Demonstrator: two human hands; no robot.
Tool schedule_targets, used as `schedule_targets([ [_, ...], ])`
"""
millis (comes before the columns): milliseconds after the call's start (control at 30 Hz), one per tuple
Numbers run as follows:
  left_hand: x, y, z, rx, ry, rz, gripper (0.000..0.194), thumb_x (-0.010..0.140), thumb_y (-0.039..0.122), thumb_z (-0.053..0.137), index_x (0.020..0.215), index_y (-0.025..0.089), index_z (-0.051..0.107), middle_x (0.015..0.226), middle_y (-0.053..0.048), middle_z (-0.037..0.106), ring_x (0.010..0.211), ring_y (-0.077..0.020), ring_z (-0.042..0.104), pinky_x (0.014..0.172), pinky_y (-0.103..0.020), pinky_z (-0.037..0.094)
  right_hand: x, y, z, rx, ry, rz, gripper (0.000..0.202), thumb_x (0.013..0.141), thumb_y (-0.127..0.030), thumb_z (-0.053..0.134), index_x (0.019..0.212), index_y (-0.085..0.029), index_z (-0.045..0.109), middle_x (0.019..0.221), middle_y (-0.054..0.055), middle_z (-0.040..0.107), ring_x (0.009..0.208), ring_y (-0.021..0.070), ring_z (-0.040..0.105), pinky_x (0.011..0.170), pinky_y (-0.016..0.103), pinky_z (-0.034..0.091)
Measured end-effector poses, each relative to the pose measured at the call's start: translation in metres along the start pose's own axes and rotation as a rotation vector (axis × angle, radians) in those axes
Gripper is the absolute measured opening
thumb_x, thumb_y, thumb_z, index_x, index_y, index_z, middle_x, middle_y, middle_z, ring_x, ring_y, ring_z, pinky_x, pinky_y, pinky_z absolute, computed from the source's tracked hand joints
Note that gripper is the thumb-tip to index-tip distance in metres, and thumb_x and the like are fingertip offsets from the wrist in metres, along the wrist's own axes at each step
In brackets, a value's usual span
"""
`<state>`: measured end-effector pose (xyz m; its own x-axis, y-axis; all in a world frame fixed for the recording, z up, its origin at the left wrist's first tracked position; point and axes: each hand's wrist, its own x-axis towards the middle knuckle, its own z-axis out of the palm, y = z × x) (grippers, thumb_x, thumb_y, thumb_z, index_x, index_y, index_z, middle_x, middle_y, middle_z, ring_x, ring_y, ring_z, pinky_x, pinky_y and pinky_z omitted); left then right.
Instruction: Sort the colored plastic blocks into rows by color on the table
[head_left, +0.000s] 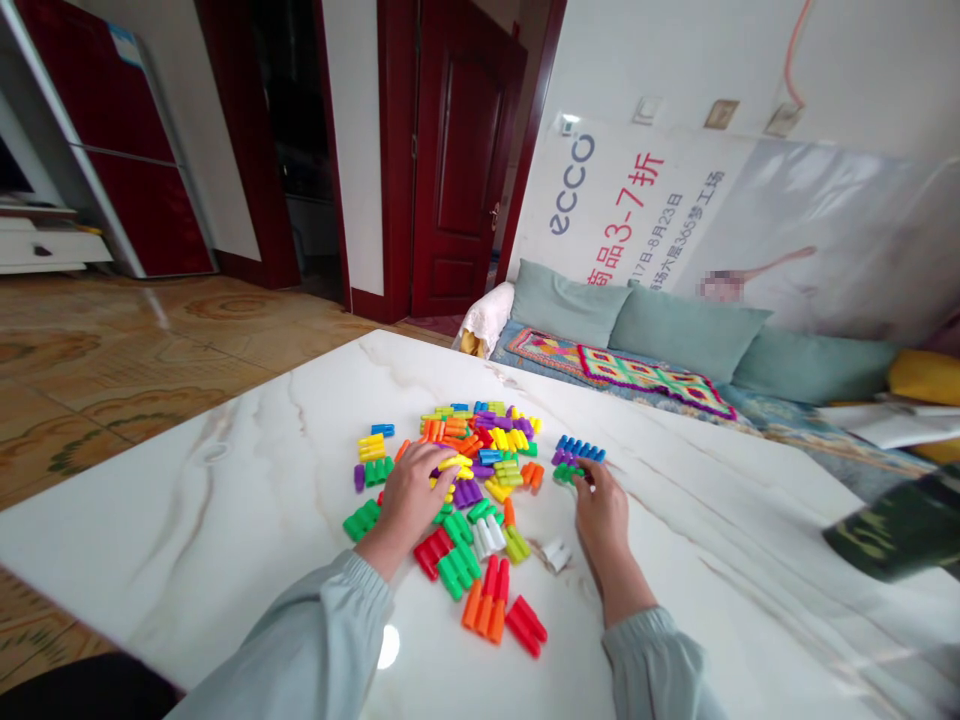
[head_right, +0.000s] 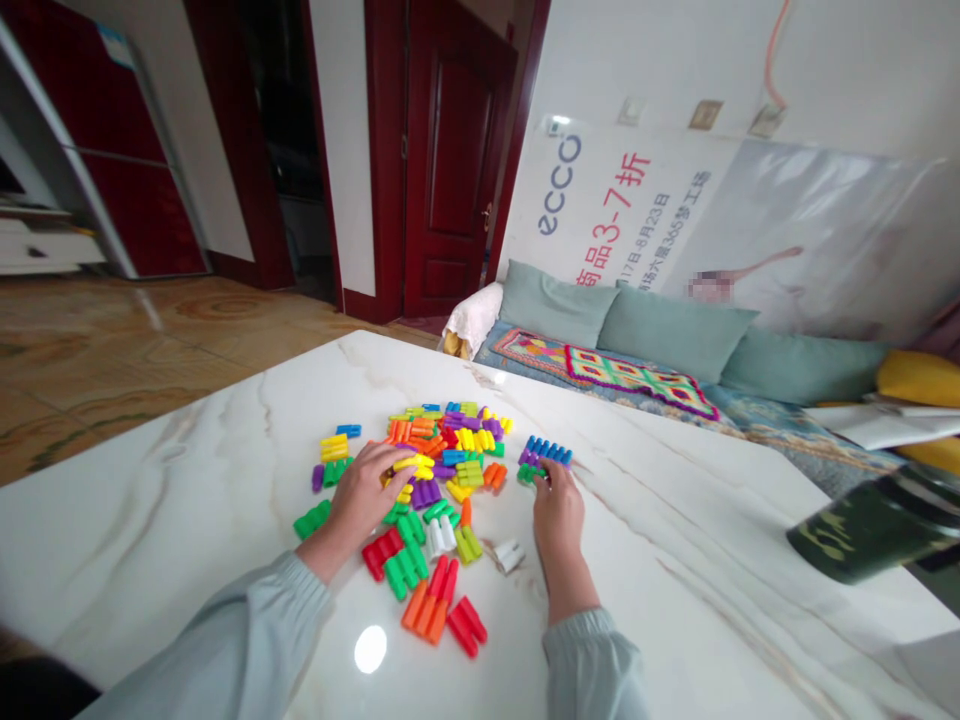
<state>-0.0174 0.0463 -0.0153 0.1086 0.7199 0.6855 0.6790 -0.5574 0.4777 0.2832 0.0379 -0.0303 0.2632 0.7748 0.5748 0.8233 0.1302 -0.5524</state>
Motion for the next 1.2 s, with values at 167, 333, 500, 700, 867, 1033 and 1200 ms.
schedule_targets([
  [167,0.001,0.0,-0.001,-0.001,0.008,-0.005,0.015,0.087,0.021,0.064,0.1,0.022,0.07,0.099,-0.006,0.072,0.096,-0.0244,0.062,0.091,-0.043,0.051,0.003,0.004,0.003,-0.065,-0.032,-0.024,0.042,0.085,-0.034,0.039,0.105,-0.013,0.069,0.103,0.015,0.07,0.09,0.0267,0.064,0.079,0.038,0.048],
  [333,0.001,0.0,-0.001,-0.009,0.016,-0.006,0.013,0.088,0.024,0.063,0.099,0.023,0.07,0.098,-0.005,0.072,0.095,-0.024,0.063,0.091,-0.042,0.051,0.003,0.008,0.006,-0.058,-0.016,0.002,0.04,0.083,-0.033,0.041,0.103,-0.013,0.069,0.097,0.015,0.071,0.084,0.0262,0.063,0.078,0.039,0.048],
  [500,0.0,-0.002,-0.001,-0.026,0.02,-0.001,0.014,0.088,0.023,0.062,0.1,0.023,0.07,0.099,-0.005,0.072,0.097,-0.0237,0.062,0.091,-0.041,0.051,0.004,0.009,0.008,-0.056,-0.003,-0.004,0.04,0.083,-0.032,0.042,0.104,-0.013,0.07,0.099,0.015,0.071,0.089,0.0269,0.063,0.081,0.04,0.048],
  [700,0.0,-0.002,-0.001,-0.003,0.014,-0.02,0.016,0.088,0.02,0.061,0.102,0.022,0.069,0.101,-0.005,0.071,0.099,-0.024,0.06,0.091,-0.041,0.05,-0.001,-0.004,-0.002,-0.083,0.047,0.007,0.041,0.087,-0.037,0.042,0.108,-0.014,0.069,0.103,0.014,0.068,0.08,0.0223,0.062,0.072,0.034,0.047],
  [867,0.001,-0.002,-0.002,0.012,0.015,-0.026,0.021,0.086,0.016,0.063,0.105,0.023,0.068,0.103,-0.005,0.068,0.101,-0.0239,0.06,0.092,-0.04,0.05,-0.006,-0.051,-0.017,0.071,0.11,-0.052,0.031,0.09,-0.041,0.049,0.095,-0.018,0.069,0.092,0.008,0.069,0.072,0.0176,0.061,0.065,0.029,0.046],
  [1033,0.001,-0.001,-0.002,0.004,0.026,-0.037,0.018,0.087,0.017,0.06,0.103,0.022,0.068,0.103,-0.006,0.067,0.102,-0.0235,0.059,0.094,-0.041,0.05,-0.038,-0.136,-0.032,0.008,-0.643,-0.265,0.011,0.083,-0.033,0.063,0.079,-0.025,0.07,0.075,0.001,0.071,0.066,0.0172,0.063,0.059,0.026,0.042],
  [1200,0.001,-0.001,-0.002,-0.005,0.025,-0.028,0.017,0.088,0.016,0.059,0.1,0.022,0.069,0.102,-0.006,0.067,0.101,-0.023,0.059,0.094,-0.04,0.049,-0.077,-0.185,-0.029,-0.381,-0.716,-0.372,0.038,0.066,-0.038,0.082,0.097,-0.022,0.066,0.094,0.007,0.07,0.078,0.0243,0.068,0.058,0.028,0.043],
])
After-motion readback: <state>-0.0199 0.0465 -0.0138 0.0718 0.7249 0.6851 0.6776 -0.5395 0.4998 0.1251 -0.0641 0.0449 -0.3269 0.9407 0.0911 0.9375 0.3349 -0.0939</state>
